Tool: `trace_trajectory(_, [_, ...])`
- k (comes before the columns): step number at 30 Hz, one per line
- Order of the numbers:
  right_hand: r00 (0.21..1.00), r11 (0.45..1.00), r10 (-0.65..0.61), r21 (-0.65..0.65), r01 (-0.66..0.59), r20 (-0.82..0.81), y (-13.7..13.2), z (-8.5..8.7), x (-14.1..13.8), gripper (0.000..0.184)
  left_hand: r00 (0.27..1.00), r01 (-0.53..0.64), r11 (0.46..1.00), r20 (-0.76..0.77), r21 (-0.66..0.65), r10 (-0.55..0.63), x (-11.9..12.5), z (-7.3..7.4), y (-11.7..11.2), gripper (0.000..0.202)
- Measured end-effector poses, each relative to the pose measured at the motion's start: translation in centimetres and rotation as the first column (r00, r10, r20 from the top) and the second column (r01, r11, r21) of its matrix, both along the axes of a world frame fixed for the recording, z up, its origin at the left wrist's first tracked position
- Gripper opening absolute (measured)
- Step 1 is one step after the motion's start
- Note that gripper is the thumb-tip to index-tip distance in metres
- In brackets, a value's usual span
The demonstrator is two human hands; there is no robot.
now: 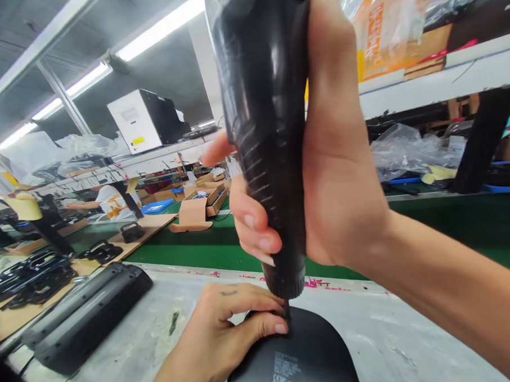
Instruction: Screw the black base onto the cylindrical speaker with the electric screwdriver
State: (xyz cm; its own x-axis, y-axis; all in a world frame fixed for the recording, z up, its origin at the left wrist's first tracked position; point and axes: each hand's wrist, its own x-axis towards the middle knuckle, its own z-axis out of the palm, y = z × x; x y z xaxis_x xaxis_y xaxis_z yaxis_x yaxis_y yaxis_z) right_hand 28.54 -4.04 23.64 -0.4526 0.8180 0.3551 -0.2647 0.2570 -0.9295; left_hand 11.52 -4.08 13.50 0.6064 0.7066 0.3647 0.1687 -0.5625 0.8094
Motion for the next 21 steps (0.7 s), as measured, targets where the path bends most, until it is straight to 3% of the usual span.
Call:
trace_trajectory(6, [0.999,0.999,0.034,-0.006,-0.034,-0.016,-1.3,0.6,0.6,0.118,0.996,-0.082,0.997,-0.019,0.015,0.082,-0.3,-0.1,-0.3,0.021])
trace_trajectory(9, [0.963,0.963,0.267,0.028,-0.266,-0.025,-0.9,0.8,0.6,0.111,0.999,-0.051,0.997,0.001,0.053,0.051,-0.3,-0.2,-0.1,0.018])
trace_trajectory(11, [0.878,0.879,0.476,0.067,-0.472,-0.059,-0.1,1.0,0.8,0.101,1.000,-0.026,0.995,0.010,0.096,0.026,-0.2,-0.3,0.1,0.016])
trace_trajectory(13, [0.816,0.821,0.570,0.090,-0.563,-0.099,0.6,1.0,1.0,0.096,1.000,-0.011,0.990,0.012,0.138,0.009,-0.2,-0.3,0.2,0.015])
trace_trajectory(21, [0.797,0.801,0.597,0.113,-0.588,-0.091,0.9,0.7,1.2,0.097,0.999,0.018,0.983,0.036,0.182,-0.025,-0.2,-0.6,0.3,0.010])
